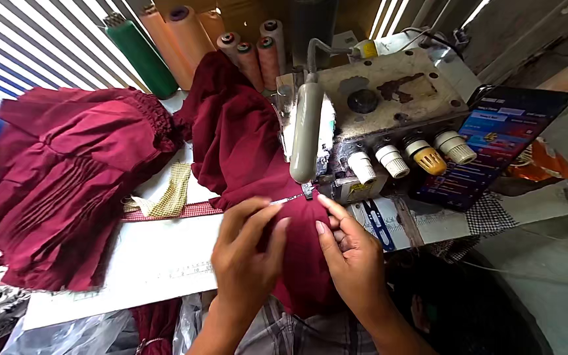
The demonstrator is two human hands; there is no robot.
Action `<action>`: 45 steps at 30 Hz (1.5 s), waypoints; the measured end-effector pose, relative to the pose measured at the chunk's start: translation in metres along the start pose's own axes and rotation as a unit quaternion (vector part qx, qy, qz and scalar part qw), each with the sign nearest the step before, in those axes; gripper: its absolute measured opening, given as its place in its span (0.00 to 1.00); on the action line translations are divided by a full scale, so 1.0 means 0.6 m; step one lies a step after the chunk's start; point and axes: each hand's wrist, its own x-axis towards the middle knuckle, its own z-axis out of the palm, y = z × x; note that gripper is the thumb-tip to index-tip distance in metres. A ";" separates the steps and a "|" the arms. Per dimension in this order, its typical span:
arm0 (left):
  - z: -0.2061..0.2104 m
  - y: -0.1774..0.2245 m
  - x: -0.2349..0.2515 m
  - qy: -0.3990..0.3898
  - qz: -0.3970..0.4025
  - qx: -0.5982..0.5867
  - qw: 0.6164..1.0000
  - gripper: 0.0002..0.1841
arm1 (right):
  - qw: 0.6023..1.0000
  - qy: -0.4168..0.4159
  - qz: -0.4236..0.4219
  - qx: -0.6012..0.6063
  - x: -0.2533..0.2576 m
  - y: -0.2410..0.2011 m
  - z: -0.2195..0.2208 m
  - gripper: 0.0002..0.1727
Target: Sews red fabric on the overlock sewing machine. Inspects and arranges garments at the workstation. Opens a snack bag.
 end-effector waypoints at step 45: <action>0.045 0.019 -0.015 -0.054 0.046 0.075 0.995 0.14 | 0.997 0.004 -0.029 0.072 -0.024 0.020 -0.008 0.11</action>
